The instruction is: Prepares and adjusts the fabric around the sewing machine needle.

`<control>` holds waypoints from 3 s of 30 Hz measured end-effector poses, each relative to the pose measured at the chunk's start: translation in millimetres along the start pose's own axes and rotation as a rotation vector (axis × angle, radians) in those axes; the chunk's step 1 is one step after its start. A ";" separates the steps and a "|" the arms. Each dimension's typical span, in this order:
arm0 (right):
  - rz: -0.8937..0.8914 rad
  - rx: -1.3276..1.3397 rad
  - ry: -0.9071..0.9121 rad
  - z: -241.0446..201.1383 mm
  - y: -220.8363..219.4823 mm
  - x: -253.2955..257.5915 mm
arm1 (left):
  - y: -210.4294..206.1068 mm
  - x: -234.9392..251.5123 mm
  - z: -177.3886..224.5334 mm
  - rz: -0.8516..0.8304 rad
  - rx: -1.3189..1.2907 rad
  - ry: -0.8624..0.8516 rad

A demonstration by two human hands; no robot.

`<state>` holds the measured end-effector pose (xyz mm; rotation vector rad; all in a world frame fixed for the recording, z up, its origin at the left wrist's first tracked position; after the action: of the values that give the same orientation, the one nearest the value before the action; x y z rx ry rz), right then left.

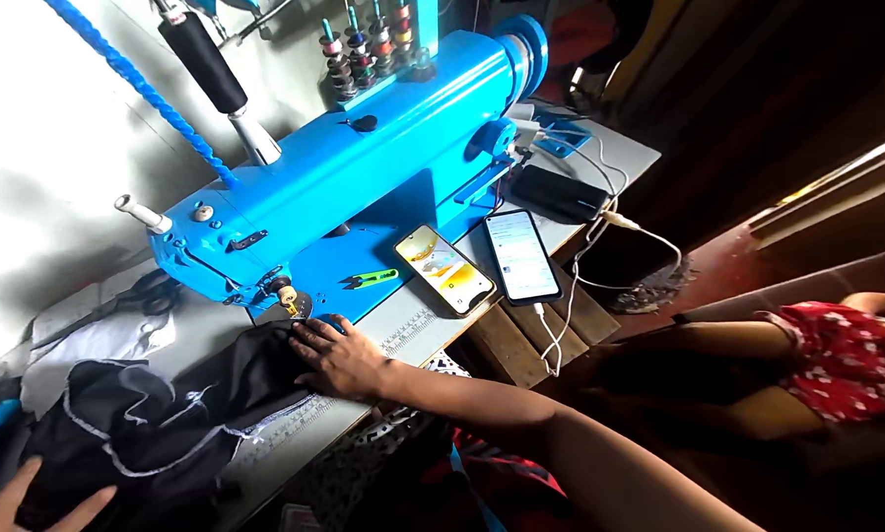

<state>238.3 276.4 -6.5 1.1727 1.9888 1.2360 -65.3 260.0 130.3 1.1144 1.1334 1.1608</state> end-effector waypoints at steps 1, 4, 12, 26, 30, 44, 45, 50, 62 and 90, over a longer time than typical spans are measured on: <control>0.001 -0.002 -0.001 -0.1 -0.8 1.0 | -10.7 7.0 -7.8 0.087 -0.071 -0.121; 0.003 0.001 -0.003 0.7 -3.5 2.6 | -27.7 20.3 75.3 0.119 -0.194 -0.386; 0.308 0.029 0.176 -25.0 10.6 -35.3 | -101.1 55.9 179.9 -0.381 -0.280 -0.382; 0.178 0.094 0.427 -34.4 -2.3 -86.0 | -144.4 34.6 178.9 -0.061 -0.086 -0.338; 0.237 0.033 0.434 -22.3 5.0 -94.7 | -135.1 29.1 188.7 -0.079 -0.073 -0.270; 0.256 0.021 0.380 -14.7 4.6 -95.6 | -150.4 39.5 191.5 0.013 -0.140 -0.286; 0.248 0.032 0.384 -13.1 5.8 -94.0 | -151.4 38.5 189.8 0.044 -0.155 -0.278; 0.251 0.017 0.245 16.7 25.5 -67.0 | -151.8 39.7 189.2 0.056 -0.194 -0.277; 0.150 -0.168 0.208 46.8 39.3 9.0 | -143.2 46.0 195.0 -0.038 -0.205 -0.199; 0.348 -0.202 0.173 48.9 31.2 13.3 | -156.1 93.1 185.5 0.017 -0.227 -0.291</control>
<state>282.0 316.3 -0.5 1.3866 1.7716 1.7213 138.8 332.0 -13.4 1.0761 0.7507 1.0702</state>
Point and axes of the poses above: each hand's wrist, its own x-axis towards the middle knuckle, its own y-axis out of the back of the hand, z = x × y, the point moved 8 cm from there along x, towards the middle knuckle, and after that the axes turned 2 degrees about -x, right-handed, at the moved point
